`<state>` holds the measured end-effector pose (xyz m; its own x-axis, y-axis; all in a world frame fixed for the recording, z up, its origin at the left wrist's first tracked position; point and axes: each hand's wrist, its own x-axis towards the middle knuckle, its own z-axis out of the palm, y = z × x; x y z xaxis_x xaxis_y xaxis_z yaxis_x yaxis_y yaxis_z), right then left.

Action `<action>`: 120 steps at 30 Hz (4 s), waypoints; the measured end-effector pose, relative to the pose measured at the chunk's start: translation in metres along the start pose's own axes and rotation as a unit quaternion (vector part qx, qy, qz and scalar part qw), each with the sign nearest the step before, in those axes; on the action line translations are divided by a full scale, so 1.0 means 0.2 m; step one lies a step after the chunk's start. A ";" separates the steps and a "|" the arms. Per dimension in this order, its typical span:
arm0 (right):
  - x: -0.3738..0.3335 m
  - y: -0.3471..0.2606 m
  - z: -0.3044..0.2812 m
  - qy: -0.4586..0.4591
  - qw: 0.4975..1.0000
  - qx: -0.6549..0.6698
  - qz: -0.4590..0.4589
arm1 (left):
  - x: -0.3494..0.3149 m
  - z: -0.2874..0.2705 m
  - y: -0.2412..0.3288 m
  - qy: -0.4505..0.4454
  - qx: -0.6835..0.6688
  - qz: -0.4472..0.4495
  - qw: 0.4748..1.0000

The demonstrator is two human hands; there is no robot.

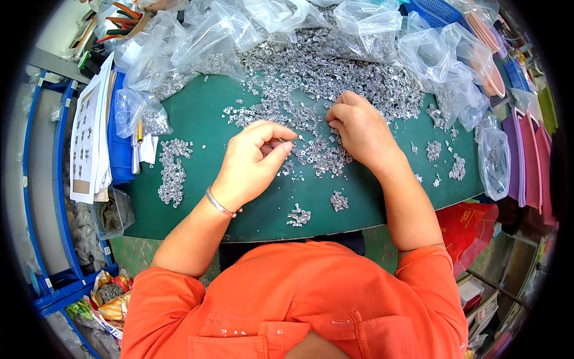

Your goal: The person sorts small metal components by hand on a workstation, picking individual pieces from a central pile and organizing them into smaller clusters.

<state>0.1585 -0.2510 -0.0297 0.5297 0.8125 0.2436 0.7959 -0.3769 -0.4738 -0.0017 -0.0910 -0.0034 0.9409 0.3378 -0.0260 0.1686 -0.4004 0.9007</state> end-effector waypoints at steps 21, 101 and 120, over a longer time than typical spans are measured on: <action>0.01 -0.08 -0.07 -0.093 0.871 0.461 0.139 | -0.15 0.08 -0.02 0.033 -0.262 -0.091 0.960; -0.43 -0.34 -0.12 0.108 0.954 0.242 0.143 | 0.43 -1.14 -0.50 0.277 0.337 0.036 0.899; -0.16 -0.30 0.08 0.070 0.997 0.000 -0.021 | -0.01 -0.15 -0.24 0.023 0.220 0.286 0.932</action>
<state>0.0882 -0.2479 -0.0219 0.5317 0.7577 0.3785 0.8181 -0.3438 -0.4609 -0.0210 -0.0482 -0.0333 0.9020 -0.0075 0.4318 -0.2442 -0.8335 0.4956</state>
